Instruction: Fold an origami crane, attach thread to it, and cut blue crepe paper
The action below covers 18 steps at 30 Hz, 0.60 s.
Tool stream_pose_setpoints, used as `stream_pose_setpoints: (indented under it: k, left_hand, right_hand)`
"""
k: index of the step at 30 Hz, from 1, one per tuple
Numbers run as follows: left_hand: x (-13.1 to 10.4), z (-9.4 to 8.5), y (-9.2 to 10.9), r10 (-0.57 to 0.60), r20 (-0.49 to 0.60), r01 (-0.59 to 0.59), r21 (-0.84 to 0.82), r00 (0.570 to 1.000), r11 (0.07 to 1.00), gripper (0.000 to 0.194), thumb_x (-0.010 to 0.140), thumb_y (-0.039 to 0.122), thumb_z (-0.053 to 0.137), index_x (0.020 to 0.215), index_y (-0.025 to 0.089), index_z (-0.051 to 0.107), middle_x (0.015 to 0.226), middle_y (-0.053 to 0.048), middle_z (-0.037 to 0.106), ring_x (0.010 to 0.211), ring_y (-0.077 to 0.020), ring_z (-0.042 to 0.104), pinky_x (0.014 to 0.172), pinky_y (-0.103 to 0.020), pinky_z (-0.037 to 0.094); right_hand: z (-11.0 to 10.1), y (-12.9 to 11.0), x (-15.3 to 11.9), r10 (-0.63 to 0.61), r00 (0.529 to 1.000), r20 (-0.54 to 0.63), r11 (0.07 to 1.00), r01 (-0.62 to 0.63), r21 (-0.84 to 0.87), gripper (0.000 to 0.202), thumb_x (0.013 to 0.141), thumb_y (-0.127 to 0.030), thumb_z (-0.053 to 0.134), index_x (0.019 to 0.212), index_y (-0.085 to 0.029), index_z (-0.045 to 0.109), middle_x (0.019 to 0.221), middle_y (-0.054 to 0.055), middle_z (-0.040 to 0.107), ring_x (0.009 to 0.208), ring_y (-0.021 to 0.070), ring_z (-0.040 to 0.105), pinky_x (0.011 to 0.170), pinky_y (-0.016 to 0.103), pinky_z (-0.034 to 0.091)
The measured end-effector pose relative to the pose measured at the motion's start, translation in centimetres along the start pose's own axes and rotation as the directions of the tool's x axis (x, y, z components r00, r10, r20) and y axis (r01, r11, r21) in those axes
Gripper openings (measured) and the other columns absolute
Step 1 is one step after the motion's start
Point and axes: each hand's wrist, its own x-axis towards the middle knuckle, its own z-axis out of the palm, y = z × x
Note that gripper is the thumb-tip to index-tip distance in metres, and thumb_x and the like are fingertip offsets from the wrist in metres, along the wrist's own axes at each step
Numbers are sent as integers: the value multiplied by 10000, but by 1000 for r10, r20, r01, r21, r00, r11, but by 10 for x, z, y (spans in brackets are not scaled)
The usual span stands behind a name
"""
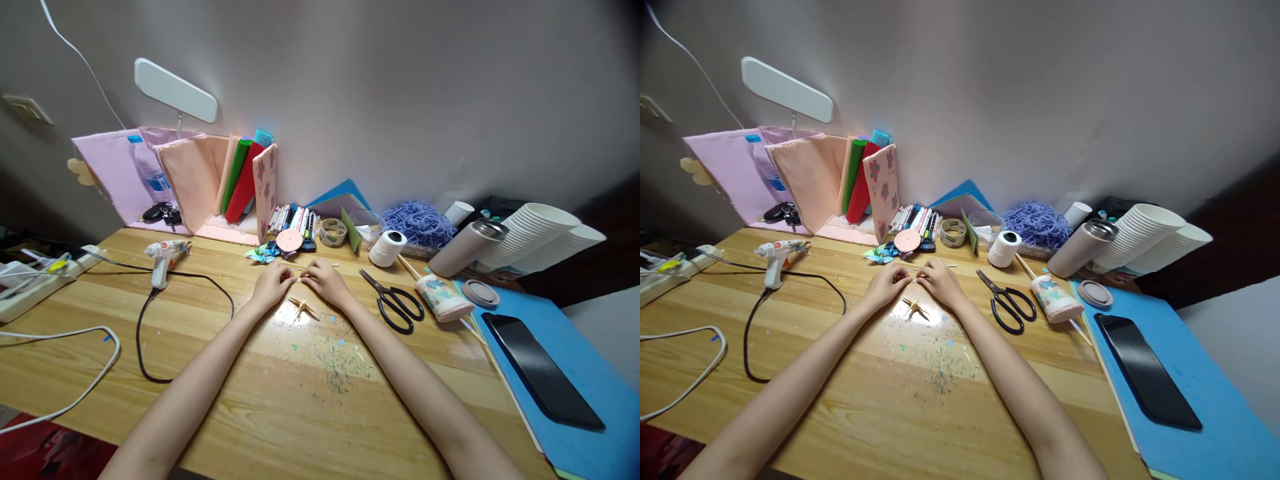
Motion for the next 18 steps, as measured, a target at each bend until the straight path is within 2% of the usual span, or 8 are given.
stream_pose_setpoints:
  k: [7,13,15,18]
  left_hand:
    - [-4,4,3,84,-2,-83,63,996,995,110,830,258,527,771,176,571,810,-42,573,784,-186,527,664,-292,403]
    - [-4,7,4,110,3,-110,77,994,991,143,873,255,454,797,169,539,836,-60,553,795,-196,505,686,-313,396]
    - [-4,7,5,131,-20,-130,72,991,989,151,884,249,429,794,171,523,839,-62,543,800,-197,496,688,-313,394]
    - [-5,5,8,159,-117,-158,17,980,987,118,874,203,430,777,178,494,822,-53,523,797,-192,484,701,-305,391]
  right_hand:
    - [-1,3,-2,-6,1000,19,1000,6,25,88,846,-231,561,856,-193,640,842,56,560,829,185,504,711,295,404]
    - [2,-12,-2,47,999,-17,999,-46,24,124,838,-290,577,863,-198,655,808,50,563,809,187,512,698,295,402]
    - [5,-18,-2,64,997,-42,998,-64,-1,121,836,-292,581,852,-204,661,788,47,565,798,188,513,686,291,396]
    - [6,-20,-3,77,995,-70,994,-82,-71,107,844,-259,568,821,-205,657,780,50,576,792,191,513,676,291,383]
